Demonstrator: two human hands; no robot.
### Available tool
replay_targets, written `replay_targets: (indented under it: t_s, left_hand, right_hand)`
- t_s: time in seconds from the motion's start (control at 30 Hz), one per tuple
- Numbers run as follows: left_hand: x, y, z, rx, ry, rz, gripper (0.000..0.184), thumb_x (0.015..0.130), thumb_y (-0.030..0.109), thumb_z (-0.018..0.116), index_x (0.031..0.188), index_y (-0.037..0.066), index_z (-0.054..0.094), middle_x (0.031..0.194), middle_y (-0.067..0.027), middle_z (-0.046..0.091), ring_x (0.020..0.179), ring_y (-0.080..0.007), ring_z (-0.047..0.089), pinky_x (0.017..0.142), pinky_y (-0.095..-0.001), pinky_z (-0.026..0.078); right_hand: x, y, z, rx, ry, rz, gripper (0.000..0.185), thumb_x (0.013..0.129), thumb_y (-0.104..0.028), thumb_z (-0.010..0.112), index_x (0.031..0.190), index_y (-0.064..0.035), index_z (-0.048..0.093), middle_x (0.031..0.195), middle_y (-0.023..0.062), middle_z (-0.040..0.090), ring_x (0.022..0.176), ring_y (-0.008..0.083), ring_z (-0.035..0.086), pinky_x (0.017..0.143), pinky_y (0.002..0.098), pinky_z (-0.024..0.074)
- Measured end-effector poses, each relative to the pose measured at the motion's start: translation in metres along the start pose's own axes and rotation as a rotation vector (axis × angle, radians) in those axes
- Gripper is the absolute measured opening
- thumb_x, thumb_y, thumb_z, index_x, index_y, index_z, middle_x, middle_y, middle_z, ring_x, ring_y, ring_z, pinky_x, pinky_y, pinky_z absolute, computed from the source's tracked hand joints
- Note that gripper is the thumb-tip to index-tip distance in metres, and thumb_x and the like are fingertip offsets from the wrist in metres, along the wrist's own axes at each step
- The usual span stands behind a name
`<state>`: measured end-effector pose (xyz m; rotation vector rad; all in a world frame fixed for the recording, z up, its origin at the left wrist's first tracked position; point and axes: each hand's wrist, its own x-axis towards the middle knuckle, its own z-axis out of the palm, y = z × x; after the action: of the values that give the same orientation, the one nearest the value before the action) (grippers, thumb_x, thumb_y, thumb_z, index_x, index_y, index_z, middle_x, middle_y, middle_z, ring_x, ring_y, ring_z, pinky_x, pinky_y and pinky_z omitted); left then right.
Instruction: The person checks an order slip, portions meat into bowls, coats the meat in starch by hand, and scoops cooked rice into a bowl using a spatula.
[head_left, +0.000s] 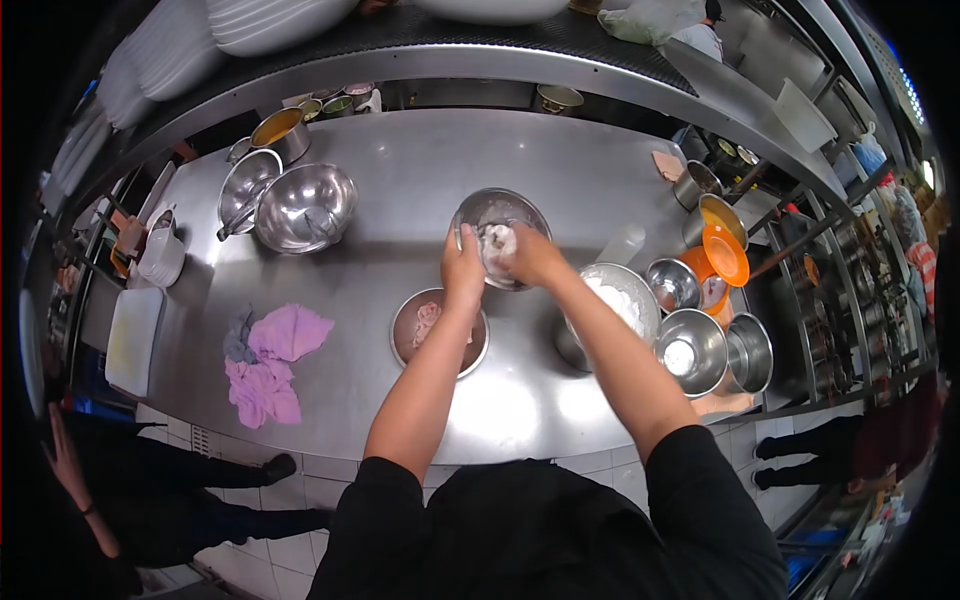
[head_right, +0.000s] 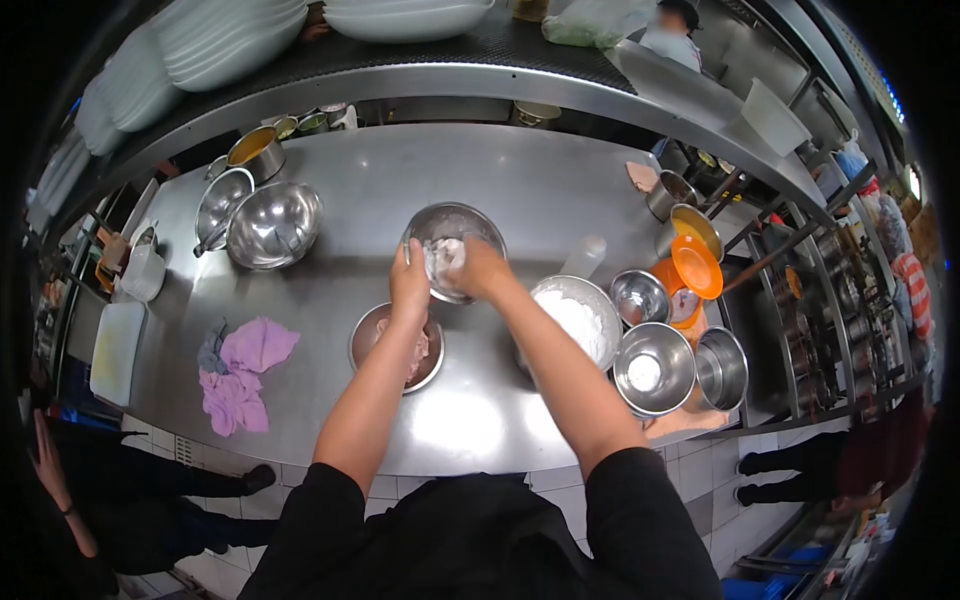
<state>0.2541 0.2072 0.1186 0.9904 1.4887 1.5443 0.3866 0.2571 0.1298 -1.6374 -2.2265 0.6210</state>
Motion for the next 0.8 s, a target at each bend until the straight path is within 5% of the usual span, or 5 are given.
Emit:
replay_targets:
  t_s: [0.17,0.3,0.4,0.5,0.8]
  left_hand:
    - [-0.013,-0.012,0.017,0.026,-0.042,-0.034,0.057,0.101,0.041,0.039,0.143,0.003,0.038,0.13,-0.0247,0.055,0.124,-0.0344,0.051,0.104,-0.0378,0.037]
    - [0.013,-0.039,0.004,-0.071,-0.256,-0.279,0.046,0.101,0.044,0.038,0.135,0.012,0.04,0.115,-0.0156,0.06,0.095,-0.0285,0.066,0.062,-0.0464,0.06]
    - [0.011,-0.034,-0.008,-0.215,-0.33,-0.407,0.047,0.101,0.045,0.037,0.134,0.011,0.04,0.119,-0.015,0.059,0.097,-0.0293,0.066,0.064,-0.0475,0.06]
    - [0.018,-0.042,-0.014,-0.272,-0.342,-0.376,0.048,0.102,0.045,0.036,0.135,0.011,0.038,0.12,-0.0142,0.058,0.099,-0.029,0.065,0.065,-0.0488,0.06]
    - [0.01,-0.033,-0.003,-0.08,-0.341,-0.12,0.046,0.103,0.037,0.041,0.129,0.0,0.051,0.115,-0.0128,0.061,0.101,-0.0197,0.059,0.085,-0.0316,0.047]
  right_hand:
    - [-0.003,0.001,0.018,0.447,0.053,0.253,0.077,0.069,-0.026,0.074,0.134,0.0028,0.046,0.123,0.0282,0.058,0.116,0.0388,0.057,0.096,0.0393,0.0466]
    - [0.018,0.017,0.002,0.357,0.045,0.232,0.075,0.067,-0.019,0.076,0.133,0.0005,0.047,0.122,0.0255,0.059,0.112,0.0356,0.06,0.092,0.0388,0.05]
    - [0.007,-0.008,-0.026,-0.002,0.063,0.082,0.08,0.067,-0.013,0.075,0.14,-0.0034,0.043,0.117,0.0229,0.063,0.105,0.036,0.062,0.095,0.038,0.0477]
    - [0.009,-0.009,-0.06,0.227,-0.439,-0.096,0.067,0.074,-0.025,0.071,0.135,-0.0068,0.052,0.127,0.0179,0.059,0.118,0.032,0.057,0.097,0.0372,0.0459]
    - [-0.01,-0.014,-0.01,0.086,0.02,-0.052,0.041,0.074,-0.022,0.07,0.108,-0.0024,0.061,0.102,0.0202,0.067,0.097,0.0361,0.063,0.087,0.0418,0.0493]
